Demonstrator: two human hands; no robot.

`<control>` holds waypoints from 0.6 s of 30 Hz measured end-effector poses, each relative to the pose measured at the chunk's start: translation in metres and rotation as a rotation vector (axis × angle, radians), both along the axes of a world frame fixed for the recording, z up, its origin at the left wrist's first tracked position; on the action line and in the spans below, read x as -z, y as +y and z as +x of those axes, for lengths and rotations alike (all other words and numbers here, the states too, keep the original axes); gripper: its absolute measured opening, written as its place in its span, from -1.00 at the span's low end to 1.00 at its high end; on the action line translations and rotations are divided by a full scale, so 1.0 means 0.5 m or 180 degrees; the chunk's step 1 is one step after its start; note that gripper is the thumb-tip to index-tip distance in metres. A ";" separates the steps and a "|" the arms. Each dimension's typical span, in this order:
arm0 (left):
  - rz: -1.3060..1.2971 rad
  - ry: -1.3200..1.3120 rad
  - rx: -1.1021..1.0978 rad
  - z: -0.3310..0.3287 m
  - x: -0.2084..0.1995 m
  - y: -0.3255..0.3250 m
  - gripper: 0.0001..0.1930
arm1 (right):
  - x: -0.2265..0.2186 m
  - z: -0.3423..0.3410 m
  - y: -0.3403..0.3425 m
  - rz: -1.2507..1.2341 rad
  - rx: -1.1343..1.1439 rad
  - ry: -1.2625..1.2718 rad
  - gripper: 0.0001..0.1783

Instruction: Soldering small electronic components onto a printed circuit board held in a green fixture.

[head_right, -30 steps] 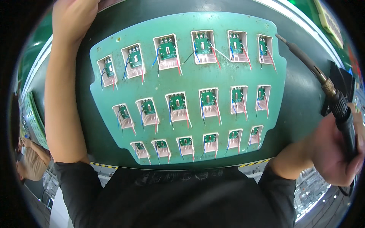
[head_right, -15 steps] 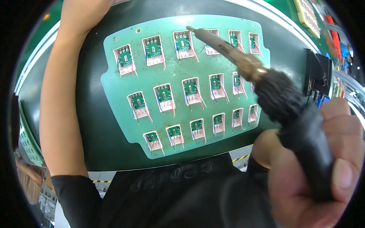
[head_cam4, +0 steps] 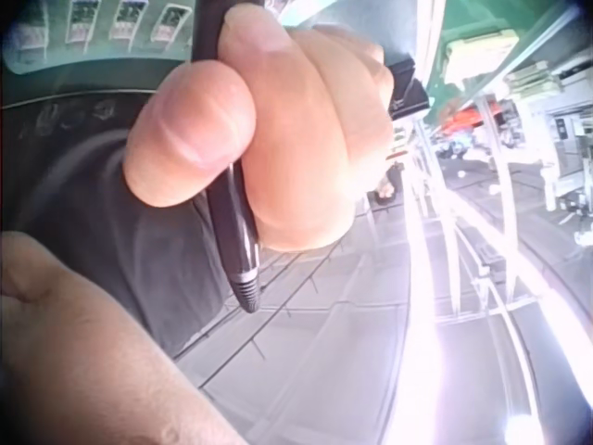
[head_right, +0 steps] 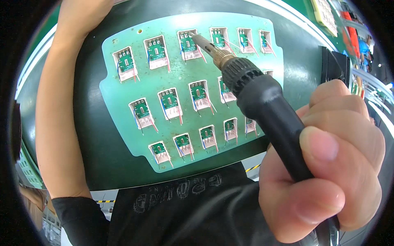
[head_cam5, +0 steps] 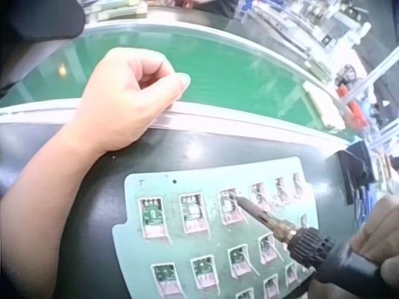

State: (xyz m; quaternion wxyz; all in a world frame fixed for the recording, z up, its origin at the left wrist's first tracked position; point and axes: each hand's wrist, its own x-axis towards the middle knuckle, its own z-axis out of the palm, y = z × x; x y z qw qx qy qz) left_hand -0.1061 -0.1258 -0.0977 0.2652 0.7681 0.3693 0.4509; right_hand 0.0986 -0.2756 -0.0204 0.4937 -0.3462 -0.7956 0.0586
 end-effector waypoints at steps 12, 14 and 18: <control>-0.0379 -0.0126 0.0066 0.003 0.005 0.000 -0.76 | 0.010 0.008 -0.007 0.0036 0.0091 0.0234 -0.69; -0.0313 -0.0115 0.0068 0.004 0.005 0.001 -0.76 | 0.009 0.008 -0.009 0.0043 0.0101 0.0263 -0.69; -0.0317 -0.0080 0.0057 0.001 0.007 0.002 -0.76 | 0.012 -0.001 -0.011 0.0054 0.0111 0.0330 -0.69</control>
